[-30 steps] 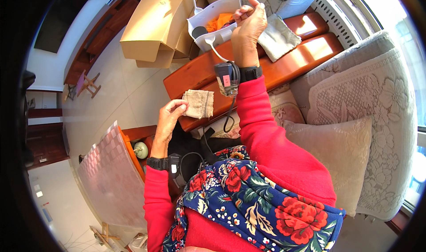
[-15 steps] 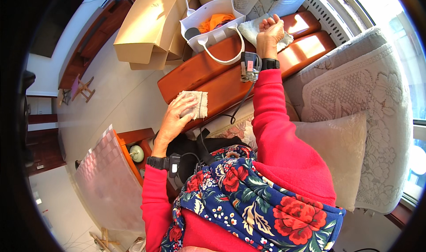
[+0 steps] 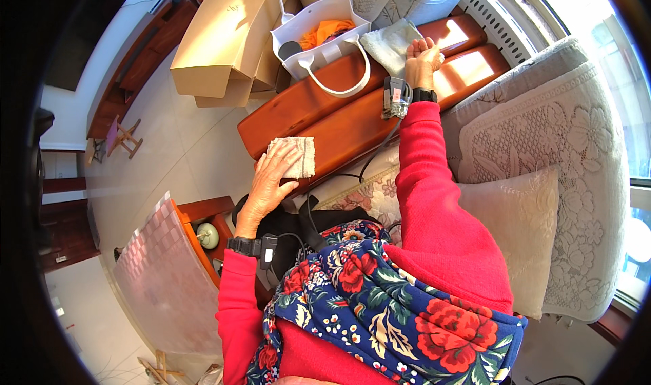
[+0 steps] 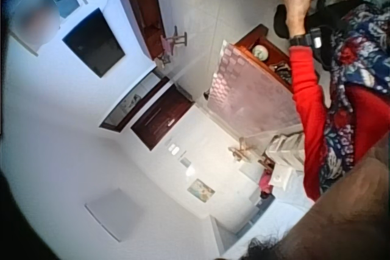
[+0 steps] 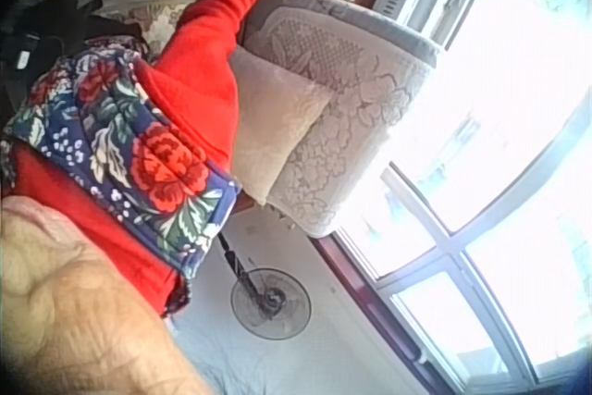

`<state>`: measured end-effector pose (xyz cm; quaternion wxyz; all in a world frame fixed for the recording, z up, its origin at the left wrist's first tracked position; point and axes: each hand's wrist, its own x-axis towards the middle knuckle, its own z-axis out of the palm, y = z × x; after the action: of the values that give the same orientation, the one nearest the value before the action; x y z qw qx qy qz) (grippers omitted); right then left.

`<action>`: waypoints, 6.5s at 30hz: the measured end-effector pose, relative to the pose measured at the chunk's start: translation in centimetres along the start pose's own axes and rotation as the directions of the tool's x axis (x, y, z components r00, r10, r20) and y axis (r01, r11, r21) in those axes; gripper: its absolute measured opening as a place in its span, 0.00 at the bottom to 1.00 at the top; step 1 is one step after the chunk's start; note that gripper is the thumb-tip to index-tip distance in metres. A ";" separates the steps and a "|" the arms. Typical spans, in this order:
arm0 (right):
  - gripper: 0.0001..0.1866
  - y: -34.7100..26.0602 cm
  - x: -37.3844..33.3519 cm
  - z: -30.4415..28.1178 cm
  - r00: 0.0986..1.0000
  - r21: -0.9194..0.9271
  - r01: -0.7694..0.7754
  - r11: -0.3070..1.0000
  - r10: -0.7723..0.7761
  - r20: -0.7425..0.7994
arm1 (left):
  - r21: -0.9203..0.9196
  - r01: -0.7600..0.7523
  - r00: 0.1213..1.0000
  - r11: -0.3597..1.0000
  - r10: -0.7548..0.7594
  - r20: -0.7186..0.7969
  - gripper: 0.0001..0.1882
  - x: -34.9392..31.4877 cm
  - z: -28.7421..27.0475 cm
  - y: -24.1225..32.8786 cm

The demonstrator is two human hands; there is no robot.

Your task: The person wipes a wooden surface with a white cloth, repeatedly folding and refolding the cloth while cleaning. The person also adjusts the head-mounted camera strap multiple times during the task.

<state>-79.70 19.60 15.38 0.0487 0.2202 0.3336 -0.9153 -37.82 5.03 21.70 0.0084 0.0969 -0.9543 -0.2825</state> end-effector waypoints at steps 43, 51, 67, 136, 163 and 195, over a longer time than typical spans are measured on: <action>0.10 -0.7 -9.2 9.1 0.676 0.481 -0.697 0.532 0.264 0.689 | -0.050 -0.037 0.978 0.998 0.025 -0.209 0.28 0.3 1.5 -0.2; 0.08 -0.9 -8.8 9.4 0.703 0.505 -0.678 0.534 0.271 0.658 | -0.069 -0.020 0.976 0.997 0.004 -0.217 0.26 0.3 1.6 -0.3; 0.07 1.0 -9.5 9.2 0.772 0.495 -0.581 0.646 0.244 0.587 | -0.065 0.009 0.984 0.998 -0.020 -0.175 0.24 0.3 1.3 -0.1; 0.33 -3.4 -6.5 -5.5 0.477 -0.275 0.748 -0.604 0.202 0.855 | 0.045 0.002 0.951 0.999 0.012 -0.310 0.29 2.7 2.2 -0.3; 0.17 4.8 -24.5 -6.9 0.146 -0.046 0.964 -0.263 0.375 0.915 | -0.943 -0.275 0.660 -0.189 -0.750 -0.042 0.24 -3.1 -1.2 -5.6; 0.26 5.2 -23.9 -4.4 0.138 -0.077 0.990 -0.121 0.660 0.739 | -0.901 -0.376 0.577 -0.219 -0.816 -0.042 0.28 -17.1 10.2 -13.0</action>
<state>-55.32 16.96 19.73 0.1093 -0.6058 0.7666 -0.1828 -19.43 3.12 6.75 0.3926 0.3716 -0.2225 -0.8114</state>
